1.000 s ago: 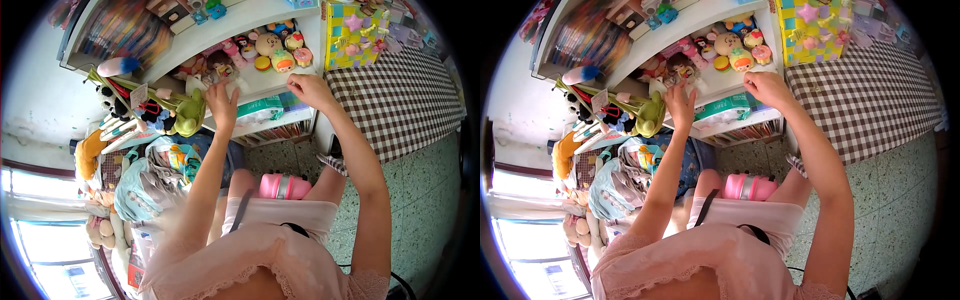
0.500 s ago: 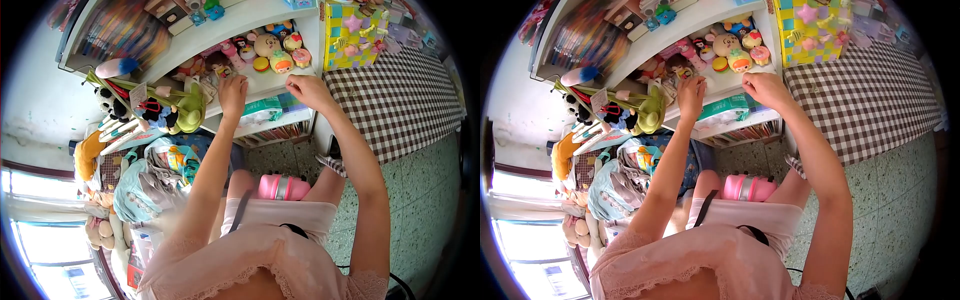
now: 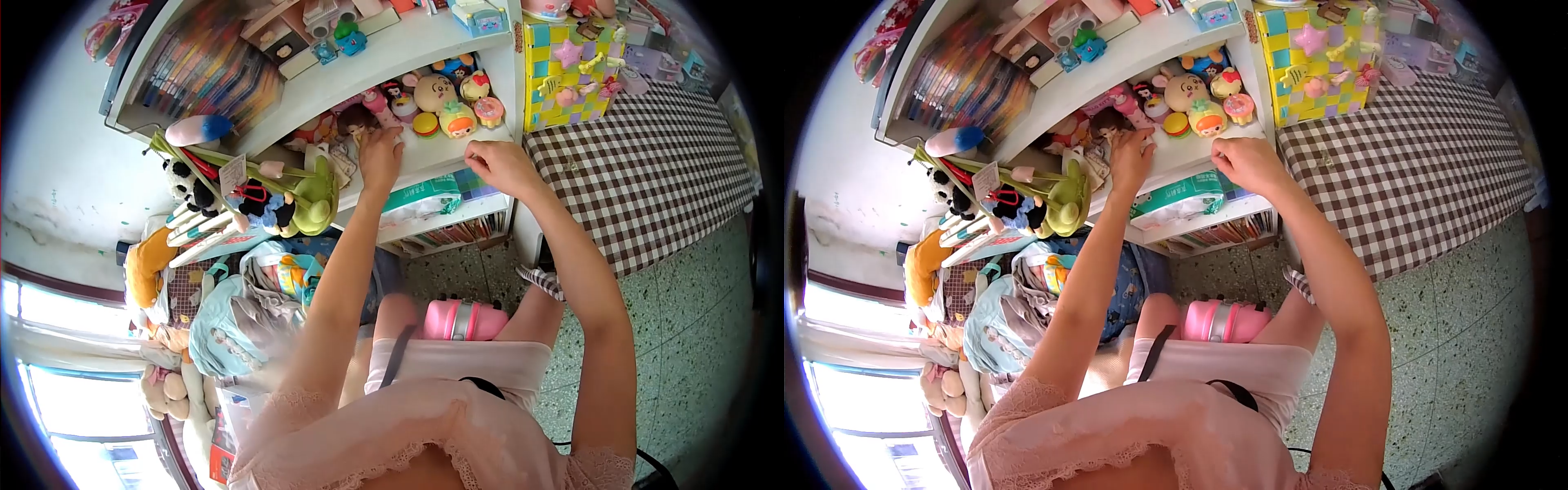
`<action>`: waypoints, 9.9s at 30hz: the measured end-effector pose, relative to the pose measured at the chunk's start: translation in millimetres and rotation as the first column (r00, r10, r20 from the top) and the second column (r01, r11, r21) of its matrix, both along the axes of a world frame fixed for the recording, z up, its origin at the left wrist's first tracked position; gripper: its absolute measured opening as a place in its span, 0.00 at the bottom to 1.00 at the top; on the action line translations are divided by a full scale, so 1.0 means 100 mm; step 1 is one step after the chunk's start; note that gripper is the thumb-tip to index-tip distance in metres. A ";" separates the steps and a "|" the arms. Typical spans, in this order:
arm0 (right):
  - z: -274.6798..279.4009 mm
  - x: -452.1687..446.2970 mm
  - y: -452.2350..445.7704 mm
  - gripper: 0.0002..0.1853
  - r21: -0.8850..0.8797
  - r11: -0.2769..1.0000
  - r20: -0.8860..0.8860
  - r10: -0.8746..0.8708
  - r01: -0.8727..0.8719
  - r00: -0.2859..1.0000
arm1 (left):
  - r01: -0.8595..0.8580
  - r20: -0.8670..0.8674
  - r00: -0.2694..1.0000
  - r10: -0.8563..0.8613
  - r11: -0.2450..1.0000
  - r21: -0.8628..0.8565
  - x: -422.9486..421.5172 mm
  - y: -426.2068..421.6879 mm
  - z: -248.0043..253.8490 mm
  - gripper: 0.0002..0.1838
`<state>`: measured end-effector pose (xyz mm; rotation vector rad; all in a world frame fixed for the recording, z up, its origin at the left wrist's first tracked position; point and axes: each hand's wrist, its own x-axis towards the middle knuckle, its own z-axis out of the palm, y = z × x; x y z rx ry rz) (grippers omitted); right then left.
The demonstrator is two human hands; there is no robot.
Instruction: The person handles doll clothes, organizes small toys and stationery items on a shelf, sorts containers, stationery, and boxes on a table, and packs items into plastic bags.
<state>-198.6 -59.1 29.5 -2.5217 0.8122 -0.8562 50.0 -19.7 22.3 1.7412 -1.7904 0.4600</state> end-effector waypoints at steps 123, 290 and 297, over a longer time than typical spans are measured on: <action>-0.20 1.48 0.36 0.20 0.172 0.980 0.220 0.062 -0.101 0.974 | 0.134 -0.493 0.855 -0.164 0.986 -0.096 0.32 -0.27 1.77 0.22; 2.37 0.70 -0.66 0.18 -0.366 0.664 0.480 -0.466 0.652 0.743 | 0.360 -0.353 0.859 -0.370 0.928 -0.098 -0.07 -0.11 1.87 0.09; 2.40 0.78 -0.75 0.15 -0.369 0.645 0.582 -0.401 0.669 0.707 | 0.405 -0.494 0.771 -0.402 0.908 -0.107 -0.05 -0.14 1.88 0.10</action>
